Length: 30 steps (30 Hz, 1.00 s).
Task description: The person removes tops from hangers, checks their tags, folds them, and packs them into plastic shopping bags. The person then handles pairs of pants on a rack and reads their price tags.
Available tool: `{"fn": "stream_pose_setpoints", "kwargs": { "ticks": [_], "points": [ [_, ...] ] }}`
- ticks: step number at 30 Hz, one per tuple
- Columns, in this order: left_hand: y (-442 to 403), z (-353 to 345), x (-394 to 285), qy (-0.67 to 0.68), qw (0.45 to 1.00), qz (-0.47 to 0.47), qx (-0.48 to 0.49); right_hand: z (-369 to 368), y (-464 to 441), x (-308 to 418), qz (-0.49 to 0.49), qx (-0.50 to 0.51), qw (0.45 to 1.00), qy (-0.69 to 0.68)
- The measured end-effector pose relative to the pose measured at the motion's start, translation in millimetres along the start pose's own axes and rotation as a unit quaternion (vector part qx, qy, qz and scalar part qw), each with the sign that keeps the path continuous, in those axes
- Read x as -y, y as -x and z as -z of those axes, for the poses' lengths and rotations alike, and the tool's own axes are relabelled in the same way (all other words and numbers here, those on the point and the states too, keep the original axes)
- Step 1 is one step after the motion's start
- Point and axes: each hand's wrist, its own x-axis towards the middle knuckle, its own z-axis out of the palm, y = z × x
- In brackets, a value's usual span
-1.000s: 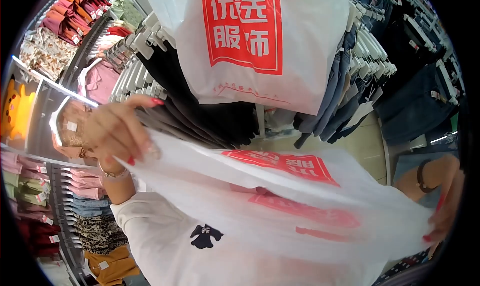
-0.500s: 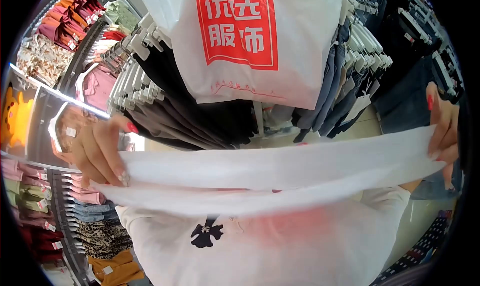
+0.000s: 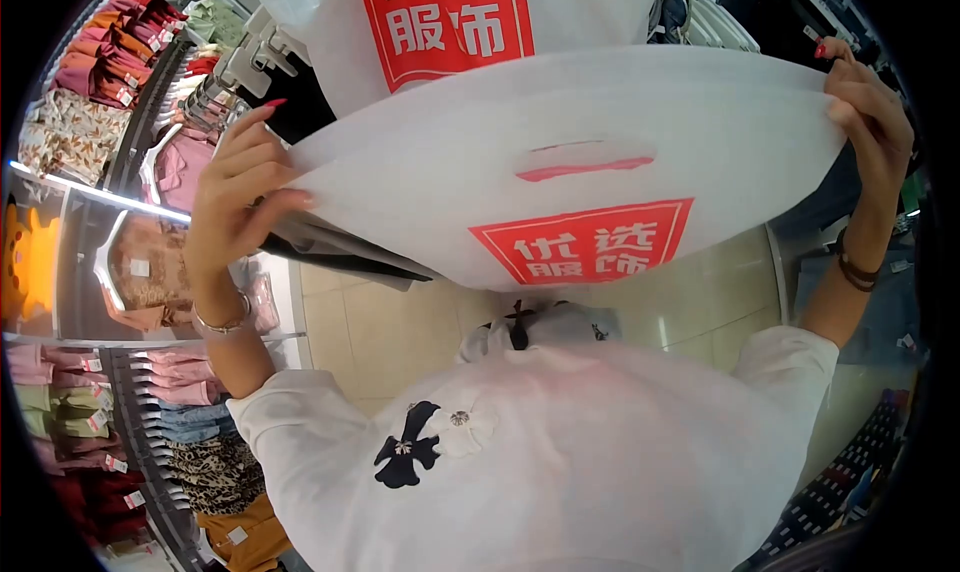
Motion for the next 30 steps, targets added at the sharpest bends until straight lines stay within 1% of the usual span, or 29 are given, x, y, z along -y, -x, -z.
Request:
{"fn": "stream_pose_setpoints", "kwargs": {
  "ticks": [2,4,6,8,9,11,13,14,15,16,18,19,20,22,25,28,30],
  "points": [
    [-9.7,12.0,-3.8,-0.057,0.995,-0.011,-0.077,-3.0,2.3,-10.4,-0.003,0.004,1.0,0.008],
    [-16.8,29.5,4.1,-0.136,0.986,-0.009,-0.094,-1.1,-4.8,-13.4,-0.03,0.021,0.999,0.02],
    [-29.3,56.2,11.5,-0.207,0.973,-0.023,-0.101,16.5,-18.3,-25.7,0.005,0.025,0.997,0.07],
    [-41.4,79.4,21.2,-0.232,0.966,-0.015,-0.112,20.4,-40.3,-25.3,0.015,-0.04,0.993,0.11],
    [-48.6,88.0,25.5,-0.25,0.961,-0.009,-0.119,16.5,-53.5,-30.0,0.018,-0.037,0.99,0.134],
    [-55.7,94.9,26.7,-0.278,0.95,0.013,-0.138,9.0,-72.8,-32.6,0.042,-0.066,0.987,0.139],
    [-50.3,104.4,17.0,-0.318,0.927,-0.024,-0.197,23.9,-80.4,-21.9,0.08,-0.092,0.978,0.167],
    [-43.2,108.5,10.7,-0.337,0.913,-0.043,-0.227,32.3,-78.7,-13.5,0.094,-0.149,0.968,0.177],
    [-30.9,121.1,-1.2,-0.356,0.909,-0.051,-0.212,40.3,-79.5,-16.9,0.108,-0.158,0.97,0.148],
    [-33.1,119.1,-5.5,-0.361,0.905,-0.043,-0.223,43.9,-79.9,-20.7,0.121,-0.163,0.973,0.112],
    [-56.5,113.3,22.6,-0.366,0.914,-0.033,-0.17,16.9,-97.8,-38.3,0.07,-0.076,0.983,0.154],
    [-62.2,112.7,32.5,-0.341,0.925,0.001,-0.166,13.9,-107.4,-46.8,0.093,-0.085,0.976,0.178],
    [-64.3,116.9,43.5,-0.325,0.928,0.015,-0.183,16.6,-113.3,-48.3,0.075,-0.096,0.979,0.161],
    [-66.8,120.4,60.8,-0.3,0.921,0.028,-0.246,20.0,-119.6,-52.6,0.032,-0.1,0.98,0.17],
    [-80.0,126.8,81.9,-0.342,0.914,0.005,-0.218,9.6,-144.2,-74.6,0.083,-0.064,0.972,0.212],
    [-91.7,128.3,105.7,-0.393,0.897,0.021,-0.201,-14.2,-163.5,-111.1,0.131,-0.106,0.954,0.248],
    [-103.3,125.4,120.6,-0.417,0.881,0.022,-0.221,-21.8,-173.2,-116.0,0.066,-0.101,0.961,0.25]
  ]
}}
